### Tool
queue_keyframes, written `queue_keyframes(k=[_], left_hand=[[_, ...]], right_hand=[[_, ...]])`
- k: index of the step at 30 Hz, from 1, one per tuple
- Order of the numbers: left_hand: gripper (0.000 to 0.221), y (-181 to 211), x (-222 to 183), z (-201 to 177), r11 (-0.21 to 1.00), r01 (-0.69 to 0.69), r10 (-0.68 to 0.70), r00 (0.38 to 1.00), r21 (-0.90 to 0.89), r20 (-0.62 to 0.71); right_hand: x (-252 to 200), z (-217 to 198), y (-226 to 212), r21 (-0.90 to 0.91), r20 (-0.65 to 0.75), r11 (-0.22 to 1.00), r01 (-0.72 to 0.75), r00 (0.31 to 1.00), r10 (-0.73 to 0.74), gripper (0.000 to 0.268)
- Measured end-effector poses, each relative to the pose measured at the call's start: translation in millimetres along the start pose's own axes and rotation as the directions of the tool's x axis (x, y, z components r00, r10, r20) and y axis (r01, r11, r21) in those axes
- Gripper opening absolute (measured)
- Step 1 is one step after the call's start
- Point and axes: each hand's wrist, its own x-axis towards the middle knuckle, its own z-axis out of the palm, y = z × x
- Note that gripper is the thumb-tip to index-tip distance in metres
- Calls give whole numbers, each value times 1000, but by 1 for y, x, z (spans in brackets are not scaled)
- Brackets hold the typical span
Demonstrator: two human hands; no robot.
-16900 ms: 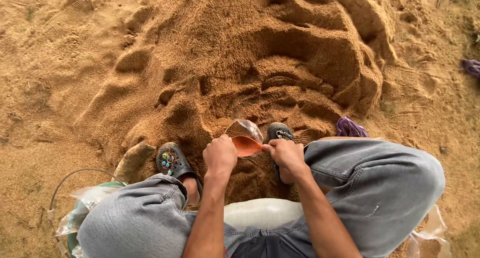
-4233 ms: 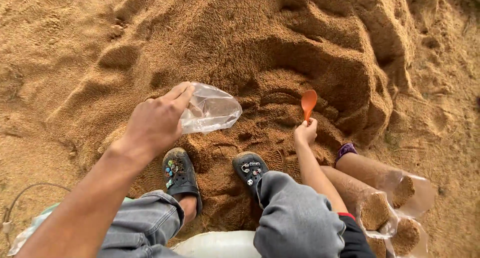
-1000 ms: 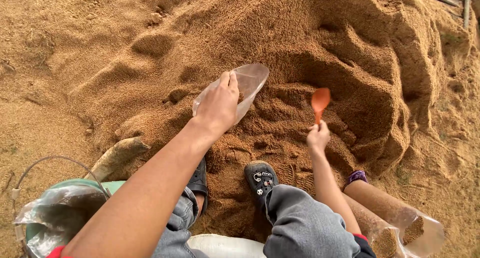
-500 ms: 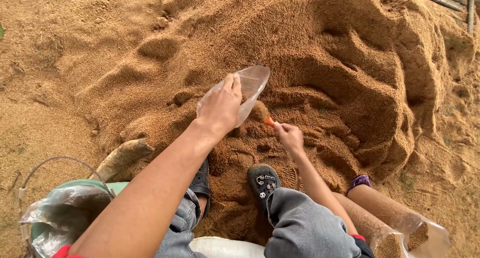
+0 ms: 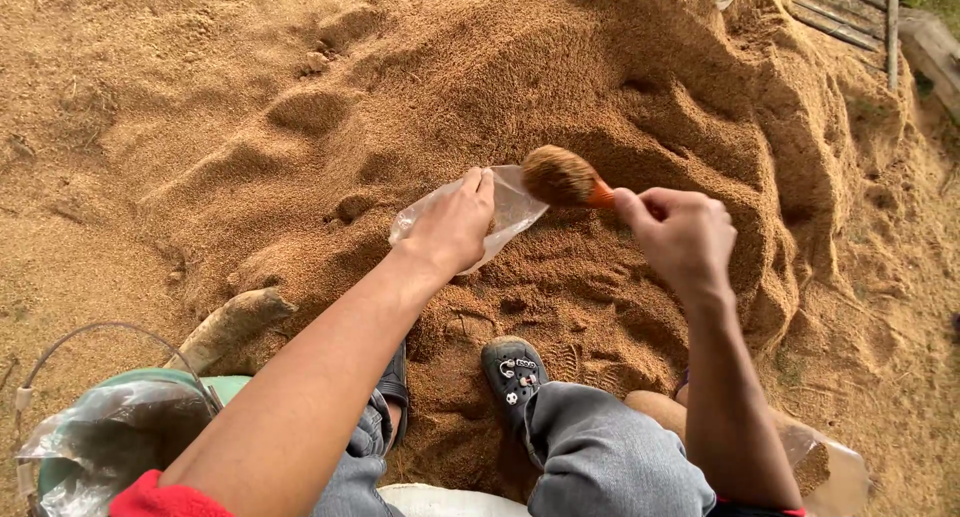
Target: The person scoops substrate from a large pile into small clear plastic bags using a hand-held orange scoop.
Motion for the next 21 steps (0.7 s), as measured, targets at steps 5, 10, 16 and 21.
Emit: queue_keyframes(k=[5, 10, 16, 21], left_hand=[[74, 13, -14, -26, 996, -8, 5, 999, -88, -40], [71, -1, -9, -17, 989, 34, -45, 996, -141, -82], [71, -8, -8, -7, 996, 79, -83, 991, -44, -104], [73, -8, -13, -10, 994, 94, -87, 991, 59, -101]], right_hand=[[-15, 63, -3, -74, -122, 919, 388, 911, -395, 19], [-28, 112, 38, 111, -244, 864, 491, 856, -456, 39], [-58, 189, 151, 576, -141, 786, -226, 920, 367, 34], [-99, 310, 266, 334, -46, 691, -642, 721, 692, 26]])
